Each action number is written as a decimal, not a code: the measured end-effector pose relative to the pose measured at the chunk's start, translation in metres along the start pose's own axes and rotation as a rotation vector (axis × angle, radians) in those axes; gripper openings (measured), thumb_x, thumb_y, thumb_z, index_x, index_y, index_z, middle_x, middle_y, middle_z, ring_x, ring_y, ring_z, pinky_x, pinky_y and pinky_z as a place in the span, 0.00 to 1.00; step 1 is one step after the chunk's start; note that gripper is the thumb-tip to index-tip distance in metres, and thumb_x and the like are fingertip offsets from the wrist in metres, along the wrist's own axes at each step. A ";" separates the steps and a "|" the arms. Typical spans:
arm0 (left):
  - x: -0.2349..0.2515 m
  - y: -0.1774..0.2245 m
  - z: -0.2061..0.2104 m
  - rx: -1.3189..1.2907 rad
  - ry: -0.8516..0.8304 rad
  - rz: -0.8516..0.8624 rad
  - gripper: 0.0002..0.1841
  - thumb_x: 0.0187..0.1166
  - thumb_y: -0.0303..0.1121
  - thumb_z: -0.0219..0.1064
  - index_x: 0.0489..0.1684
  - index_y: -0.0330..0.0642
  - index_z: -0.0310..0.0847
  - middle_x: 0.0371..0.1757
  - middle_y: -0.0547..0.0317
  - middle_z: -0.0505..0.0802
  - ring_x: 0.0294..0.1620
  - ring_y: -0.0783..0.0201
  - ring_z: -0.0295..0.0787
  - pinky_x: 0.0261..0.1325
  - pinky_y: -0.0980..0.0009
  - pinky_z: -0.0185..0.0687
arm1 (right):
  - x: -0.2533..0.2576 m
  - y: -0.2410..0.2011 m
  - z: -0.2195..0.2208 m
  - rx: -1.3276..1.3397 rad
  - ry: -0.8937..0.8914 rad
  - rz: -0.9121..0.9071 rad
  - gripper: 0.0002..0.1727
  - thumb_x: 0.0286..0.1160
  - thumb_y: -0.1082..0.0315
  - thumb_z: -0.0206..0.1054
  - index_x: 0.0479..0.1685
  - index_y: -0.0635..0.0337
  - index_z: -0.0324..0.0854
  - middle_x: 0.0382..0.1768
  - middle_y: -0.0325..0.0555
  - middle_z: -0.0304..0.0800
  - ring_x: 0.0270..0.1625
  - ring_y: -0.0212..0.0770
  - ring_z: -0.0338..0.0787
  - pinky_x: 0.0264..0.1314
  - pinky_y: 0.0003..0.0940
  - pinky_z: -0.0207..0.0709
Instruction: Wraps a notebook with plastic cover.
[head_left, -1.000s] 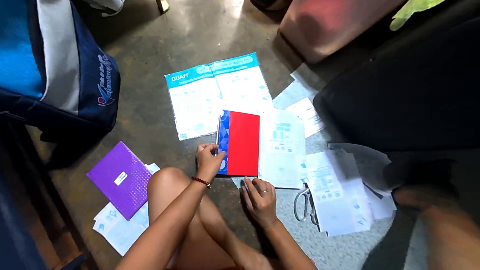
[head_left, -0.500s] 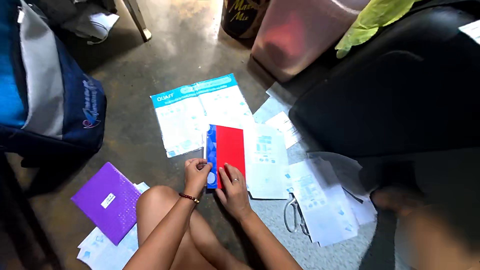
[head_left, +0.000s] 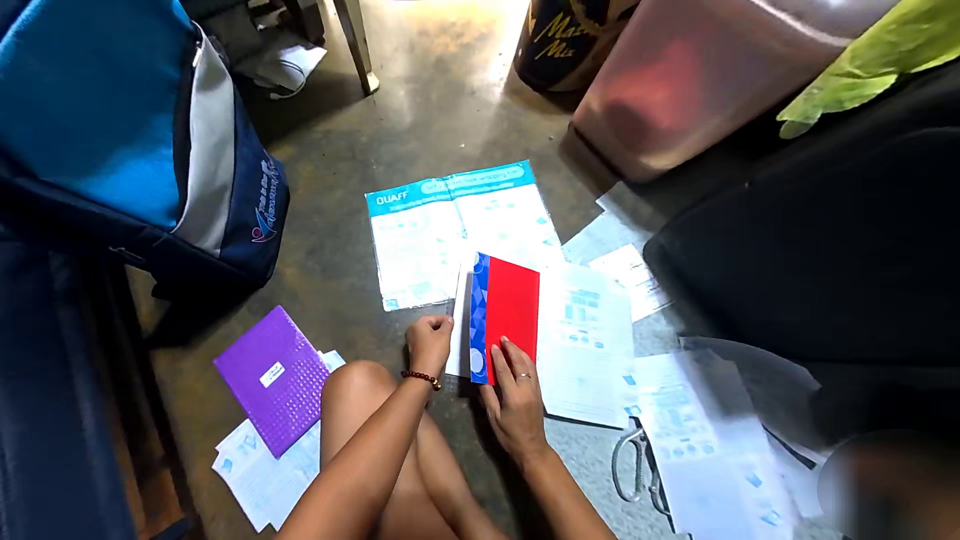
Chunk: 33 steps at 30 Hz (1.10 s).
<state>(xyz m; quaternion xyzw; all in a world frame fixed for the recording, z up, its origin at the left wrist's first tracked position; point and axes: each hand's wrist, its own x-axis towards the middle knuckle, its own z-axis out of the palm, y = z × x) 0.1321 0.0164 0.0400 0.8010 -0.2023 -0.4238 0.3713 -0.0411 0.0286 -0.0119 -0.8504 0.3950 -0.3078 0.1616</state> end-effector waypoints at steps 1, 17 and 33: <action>0.001 0.002 0.000 0.025 0.021 0.000 0.09 0.82 0.29 0.68 0.48 0.32 0.91 0.48 0.47 0.94 0.52 0.59 0.89 0.63 0.60 0.80 | 0.000 0.000 0.000 -0.003 0.000 -0.001 0.27 0.77 0.60 0.59 0.67 0.72 0.85 0.70 0.71 0.83 0.73 0.69 0.83 0.77 0.57 0.73; -0.007 0.020 -0.001 -0.558 -0.031 -0.048 0.14 0.71 0.14 0.71 0.47 0.29 0.71 0.28 0.52 0.86 0.23 0.68 0.84 0.29 0.75 0.84 | -0.001 -0.002 -0.016 0.137 0.083 0.070 0.29 0.77 0.59 0.59 0.69 0.73 0.82 0.72 0.74 0.80 0.74 0.65 0.81 0.81 0.47 0.69; -0.069 0.096 0.064 -0.366 -0.190 0.215 0.14 0.68 0.14 0.73 0.42 0.32 0.73 0.35 0.47 0.92 0.28 0.63 0.92 0.35 0.69 0.91 | 0.026 0.014 -0.102 0.649 0.241 0.509 0.40 0.64 0.59 0.75 0.74 0.79 0.73 0.68 0.62 0.83 0.65 0.32 0.88 0.61 0.22 0.84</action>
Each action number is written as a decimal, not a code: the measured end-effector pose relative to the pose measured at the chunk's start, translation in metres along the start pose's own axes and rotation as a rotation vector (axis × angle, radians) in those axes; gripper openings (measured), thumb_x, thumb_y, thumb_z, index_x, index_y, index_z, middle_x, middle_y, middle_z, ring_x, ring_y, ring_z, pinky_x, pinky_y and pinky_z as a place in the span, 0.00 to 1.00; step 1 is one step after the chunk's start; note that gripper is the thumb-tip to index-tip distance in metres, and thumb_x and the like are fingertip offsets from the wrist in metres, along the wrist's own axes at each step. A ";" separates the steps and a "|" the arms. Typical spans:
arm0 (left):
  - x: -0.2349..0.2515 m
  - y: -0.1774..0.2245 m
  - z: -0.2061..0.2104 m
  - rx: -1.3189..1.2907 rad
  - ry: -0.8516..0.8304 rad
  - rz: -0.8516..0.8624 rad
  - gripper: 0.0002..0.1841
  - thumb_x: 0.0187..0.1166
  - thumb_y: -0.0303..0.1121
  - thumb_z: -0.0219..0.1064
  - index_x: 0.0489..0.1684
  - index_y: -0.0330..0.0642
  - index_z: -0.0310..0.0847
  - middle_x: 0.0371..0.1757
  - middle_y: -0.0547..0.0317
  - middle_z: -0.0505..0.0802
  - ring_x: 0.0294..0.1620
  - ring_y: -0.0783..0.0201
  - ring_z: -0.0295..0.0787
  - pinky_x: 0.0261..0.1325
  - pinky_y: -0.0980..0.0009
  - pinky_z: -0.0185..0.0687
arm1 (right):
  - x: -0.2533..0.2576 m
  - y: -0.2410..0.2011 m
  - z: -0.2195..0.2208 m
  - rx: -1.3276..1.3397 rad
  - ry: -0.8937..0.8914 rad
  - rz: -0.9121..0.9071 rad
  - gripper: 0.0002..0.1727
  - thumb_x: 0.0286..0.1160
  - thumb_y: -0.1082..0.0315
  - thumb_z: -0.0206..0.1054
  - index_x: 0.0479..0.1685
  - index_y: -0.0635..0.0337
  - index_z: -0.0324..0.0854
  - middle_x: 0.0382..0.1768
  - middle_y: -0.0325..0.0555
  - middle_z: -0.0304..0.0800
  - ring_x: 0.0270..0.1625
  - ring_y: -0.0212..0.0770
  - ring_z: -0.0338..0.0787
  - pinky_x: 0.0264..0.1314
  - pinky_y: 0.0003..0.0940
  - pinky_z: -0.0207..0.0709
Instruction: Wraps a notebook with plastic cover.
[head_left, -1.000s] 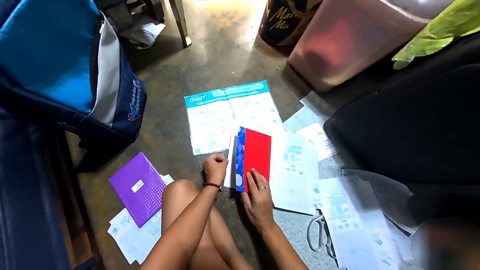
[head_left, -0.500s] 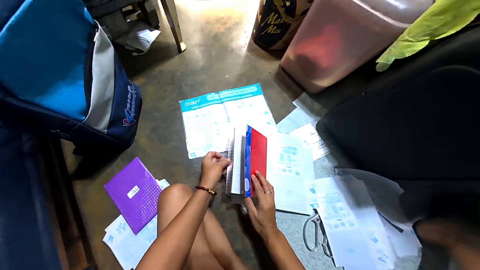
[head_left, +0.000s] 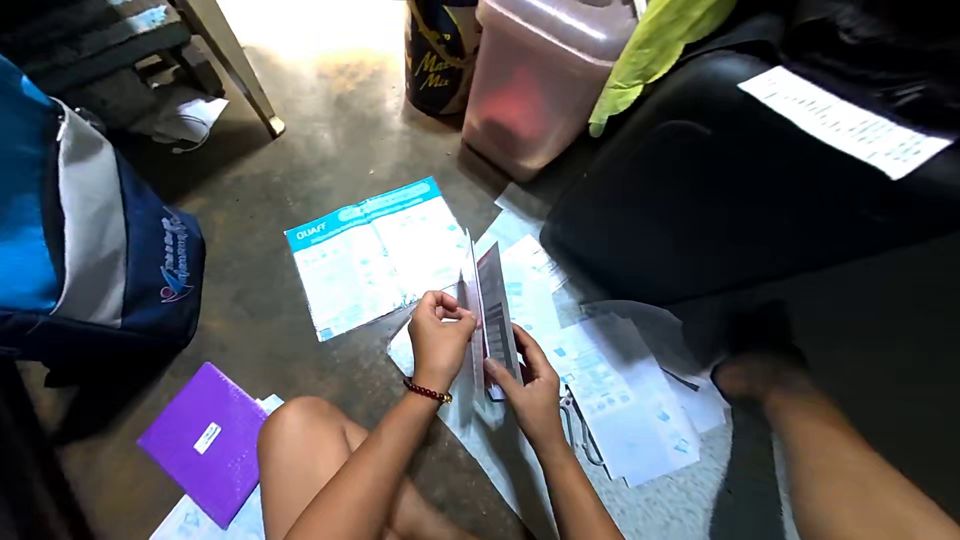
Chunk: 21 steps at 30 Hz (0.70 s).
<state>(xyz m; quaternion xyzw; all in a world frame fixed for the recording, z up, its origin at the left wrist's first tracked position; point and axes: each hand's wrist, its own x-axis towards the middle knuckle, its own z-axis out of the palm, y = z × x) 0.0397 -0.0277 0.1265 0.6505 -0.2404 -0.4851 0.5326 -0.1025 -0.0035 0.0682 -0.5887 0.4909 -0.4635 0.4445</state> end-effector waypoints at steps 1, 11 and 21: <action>-0.001 0.001 0.003 0.017 -0.001 0.007 0.13 0.68 0.14 0.74 0.42 0.32 0.73 0.36 0.47 0.92 0.28 0.63 0.92 0.35 0.69 0.91 | 0.001 -0.001 -0.003 0.001 0.004 0.019 0.39 0.64 0.60 0.76 0.74 0.78 0.73 0.68 0.60 0.83 0.64 0.32 0.88 0.60 0.22 0.85; -0.001 0.000 0.004 0.055 0.030 0.031 0.14 0.67 0.13 0.74 0.44 0.32 0.74 0.35 0.48 0.92 0.28 0.62 0.93 0.35 0.68 0.91 | 0.008 0.000 -0.016 -0.048 0.031 0.002 0.25 0.73 0.76 0.59 0.70 0.80 0.76 0.63 0.65 0.88 0.60 0.31 0.91 0.59 0.21 0.84; 0.018 -0.029 -0.063 0.193 0.186 0.054 0.10 0.74 0.17 0.69 0.49 0.29 0.77 0.44 0.47 0.88 0.31 0.65 0.89 0.34 0.71 0.88 | 0.029 0.028 -0.046 -0.403 0.146 0.170 0.38 0.64 0.79 0.74 0.80 0.75 0.69 0.53 0.68 0.91 0.49 0.51 0.92 0.57 0.45 0.83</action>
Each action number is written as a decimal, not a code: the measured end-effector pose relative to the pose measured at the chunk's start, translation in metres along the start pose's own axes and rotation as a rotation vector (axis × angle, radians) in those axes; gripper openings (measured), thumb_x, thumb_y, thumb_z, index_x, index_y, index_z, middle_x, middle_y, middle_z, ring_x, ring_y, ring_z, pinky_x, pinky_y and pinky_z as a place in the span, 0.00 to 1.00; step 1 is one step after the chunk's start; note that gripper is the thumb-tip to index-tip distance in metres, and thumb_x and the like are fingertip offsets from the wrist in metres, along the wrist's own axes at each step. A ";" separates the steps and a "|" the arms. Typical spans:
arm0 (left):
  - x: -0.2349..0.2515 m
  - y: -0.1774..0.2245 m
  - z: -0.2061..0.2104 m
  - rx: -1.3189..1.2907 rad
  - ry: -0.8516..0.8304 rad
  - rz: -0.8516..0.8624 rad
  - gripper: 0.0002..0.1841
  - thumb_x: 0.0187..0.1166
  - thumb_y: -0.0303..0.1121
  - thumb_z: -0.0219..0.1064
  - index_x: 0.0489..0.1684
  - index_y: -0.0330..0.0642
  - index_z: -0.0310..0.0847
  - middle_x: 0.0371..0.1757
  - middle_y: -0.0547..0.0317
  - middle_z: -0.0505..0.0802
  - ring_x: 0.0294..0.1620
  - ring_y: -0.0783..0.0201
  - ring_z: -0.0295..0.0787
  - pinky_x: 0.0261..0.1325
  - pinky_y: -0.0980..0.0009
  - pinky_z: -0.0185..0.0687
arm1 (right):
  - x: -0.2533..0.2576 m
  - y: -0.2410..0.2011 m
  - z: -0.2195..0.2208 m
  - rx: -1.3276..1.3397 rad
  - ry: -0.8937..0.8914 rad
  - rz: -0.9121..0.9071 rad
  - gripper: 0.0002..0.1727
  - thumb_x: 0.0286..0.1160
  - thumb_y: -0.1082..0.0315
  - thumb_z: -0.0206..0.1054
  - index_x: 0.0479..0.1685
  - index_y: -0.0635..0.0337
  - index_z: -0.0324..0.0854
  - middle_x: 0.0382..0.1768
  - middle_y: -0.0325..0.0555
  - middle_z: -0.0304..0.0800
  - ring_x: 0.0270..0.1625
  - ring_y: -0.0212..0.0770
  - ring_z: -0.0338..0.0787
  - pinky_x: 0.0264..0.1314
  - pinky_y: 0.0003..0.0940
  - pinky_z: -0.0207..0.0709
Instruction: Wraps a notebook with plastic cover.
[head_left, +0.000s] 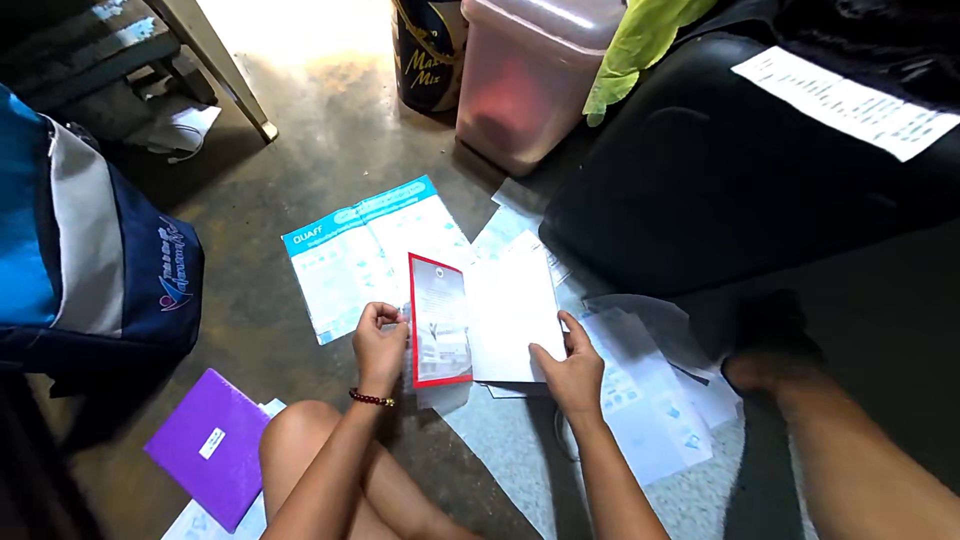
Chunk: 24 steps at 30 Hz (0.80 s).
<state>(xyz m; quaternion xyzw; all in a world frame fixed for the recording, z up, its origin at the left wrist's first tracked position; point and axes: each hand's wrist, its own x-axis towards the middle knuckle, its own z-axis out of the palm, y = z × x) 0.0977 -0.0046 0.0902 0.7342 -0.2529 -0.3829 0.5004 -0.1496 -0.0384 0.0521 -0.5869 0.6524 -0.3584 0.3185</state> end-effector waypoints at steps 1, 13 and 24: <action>0.003 -0.004 -0.005 0.030 -0.008 -0.003 0.08 0.75 0.17 0.68 0.48 0.29 0.78 0.45 0.47 0.88 0.32 0.65 0.89 0.34 0.71 0.88 | 0.004 0.006 -0.001 -0.037 -0.014 0.023 0.39 0.62 0.79 0.76 0.81 0.74 0.69 0.53 0.68 0.90 0.50 0.54 0.92 0.58 0.49 0.82; 0.035 -0.047 -0.029 0.324 -0.161 -0.095 0.05 0.79 0.20 0.68 0.46 0.33 0.89 0.44 0.49 0.93 0.35 0.65 0.89 0.46 0.67 0.87 | 0.017 0.039 0.006 -0.375 -0.131 -0.153 0.25 0.70 0.74 0.73 0.69 0.72 0.82 0.75 0.80 0.71 0.74 0.81 0.72 0.74 0.74 0.64; 0.034 -0.056 -0.035 0.316 -0.198 -0.059 0.07 0.82 0.20 0.65 0.49 0.34 0.87 0.44 0.49 0.92 0.35 0.64 0.87 0.44 0.66 0.85 | -0.027 0.034 0.069 -0.198 -0.586 -0.694 0.20 0.70 0.83 0.57 0.56 0.66 0.91 0.71 0.58 0.86 0.76 0.62 0.83 0.76 0.60 0.74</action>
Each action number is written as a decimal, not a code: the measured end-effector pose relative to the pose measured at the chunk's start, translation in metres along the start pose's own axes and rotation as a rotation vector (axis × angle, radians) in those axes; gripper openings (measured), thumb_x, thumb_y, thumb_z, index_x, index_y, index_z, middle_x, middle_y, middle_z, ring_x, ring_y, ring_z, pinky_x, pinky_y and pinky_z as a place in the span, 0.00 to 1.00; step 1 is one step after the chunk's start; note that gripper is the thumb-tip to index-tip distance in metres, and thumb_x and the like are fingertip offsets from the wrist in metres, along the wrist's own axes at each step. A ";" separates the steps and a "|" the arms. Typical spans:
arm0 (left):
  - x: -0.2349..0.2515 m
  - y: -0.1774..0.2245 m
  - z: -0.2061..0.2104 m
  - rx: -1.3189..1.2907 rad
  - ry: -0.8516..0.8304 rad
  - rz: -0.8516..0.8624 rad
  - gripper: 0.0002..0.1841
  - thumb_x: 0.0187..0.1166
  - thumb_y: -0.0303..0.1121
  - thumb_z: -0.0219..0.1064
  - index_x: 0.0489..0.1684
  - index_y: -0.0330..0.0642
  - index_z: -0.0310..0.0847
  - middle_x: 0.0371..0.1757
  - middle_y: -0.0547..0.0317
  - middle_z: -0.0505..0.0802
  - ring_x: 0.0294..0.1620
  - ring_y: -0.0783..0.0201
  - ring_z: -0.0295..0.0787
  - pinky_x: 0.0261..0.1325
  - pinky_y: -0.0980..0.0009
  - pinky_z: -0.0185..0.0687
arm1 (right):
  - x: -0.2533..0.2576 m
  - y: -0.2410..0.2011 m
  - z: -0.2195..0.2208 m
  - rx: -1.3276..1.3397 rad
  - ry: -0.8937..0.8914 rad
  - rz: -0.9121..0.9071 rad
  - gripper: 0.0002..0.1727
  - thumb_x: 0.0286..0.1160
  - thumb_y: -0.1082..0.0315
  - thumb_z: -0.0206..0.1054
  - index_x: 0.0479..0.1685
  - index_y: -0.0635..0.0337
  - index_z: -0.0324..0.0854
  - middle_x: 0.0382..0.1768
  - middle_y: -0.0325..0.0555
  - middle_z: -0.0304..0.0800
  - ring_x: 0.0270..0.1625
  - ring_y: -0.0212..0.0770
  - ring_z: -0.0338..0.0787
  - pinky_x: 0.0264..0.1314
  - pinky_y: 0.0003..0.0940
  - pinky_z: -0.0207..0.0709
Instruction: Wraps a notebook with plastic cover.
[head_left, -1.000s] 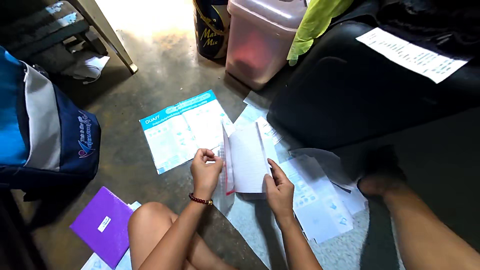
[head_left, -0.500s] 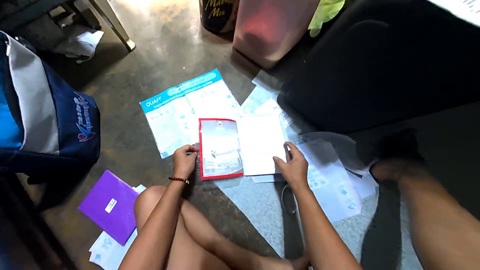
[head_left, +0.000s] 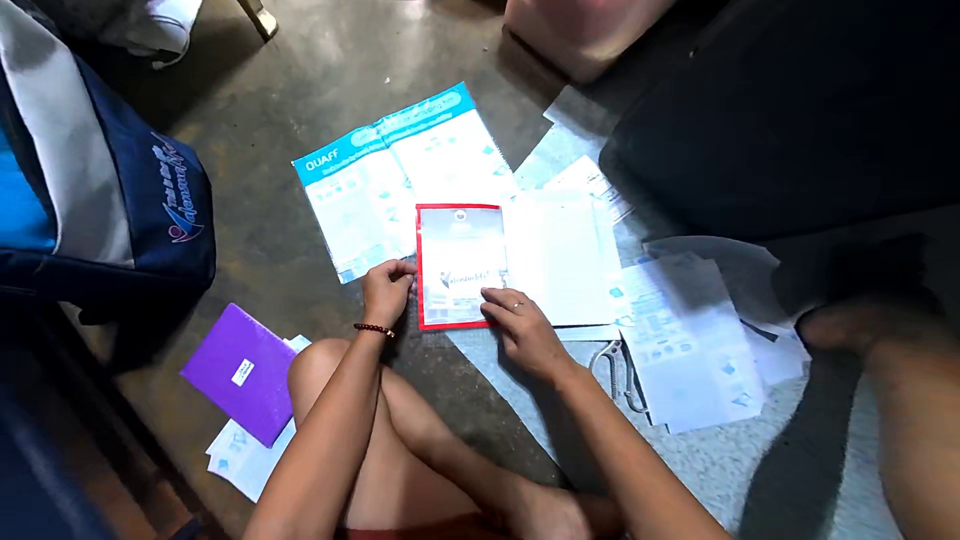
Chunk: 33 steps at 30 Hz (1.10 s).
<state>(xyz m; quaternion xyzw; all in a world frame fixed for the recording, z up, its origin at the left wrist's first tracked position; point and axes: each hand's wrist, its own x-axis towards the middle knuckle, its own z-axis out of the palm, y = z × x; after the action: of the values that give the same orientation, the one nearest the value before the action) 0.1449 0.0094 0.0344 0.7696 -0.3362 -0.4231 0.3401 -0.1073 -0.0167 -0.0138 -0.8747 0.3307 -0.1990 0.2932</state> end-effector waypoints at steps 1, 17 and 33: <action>0.001 -0.002 -0.001 -0.064 -0.014 -0.040 0.07 0.82 0.21 0.65 0.50 0.34 0.87 0.44 0.50 0.91 0.33 0.66 0.86 0.41 0.68 0.85 | 0.000 0.000 0.000 -0.006 -0.008 0.001 0.20 0.70 0.83 0.57 0.56 0.66 0.90 0.71 0.58 0.86 0.76 0.62 0.82 0.76 0.61 0.73; -0.033 0.010 -0.003 0.535 0.084 0.441 0.20 0.57 0.30 0.85 0.47 0.35 0.87 0.73 0.30 0.78 0.76 0.31 0.72 0.71 0.37 0.74 | 0.009 0.004 -0.017 -0.037 -0.256 -0.020 0.30 0.48 0.77 0.73 0.61 0.64 0.88 0.76 0.60 0.80 0.79 0.65 0.77 0.75 0.65 0.70; -0.033 -0.029 0.014 0.778 -0.560 0.957 0.05 0.75 0.19 0.63 0.37 0.26 0.85 0.51 0.35 0.89 0.60 0.37 0.87 0.58 0.47 0.83 | 0.005 0.017 -0.015 0.013 -0.195 -0.096 0.24 0.52 0.69 0.77 0.54 0.67 0.88 0.74 0.59 0.82 0.77 0.61 0.80 0.75 0.59 0.72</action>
<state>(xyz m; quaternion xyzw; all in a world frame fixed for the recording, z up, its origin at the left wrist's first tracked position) 0.1257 0.0481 0.0196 0.4635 -0.8432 -0.2576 0.0885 -0.1204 -0.0362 -0.0126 -0.9029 0.2569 -0.1289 0.3198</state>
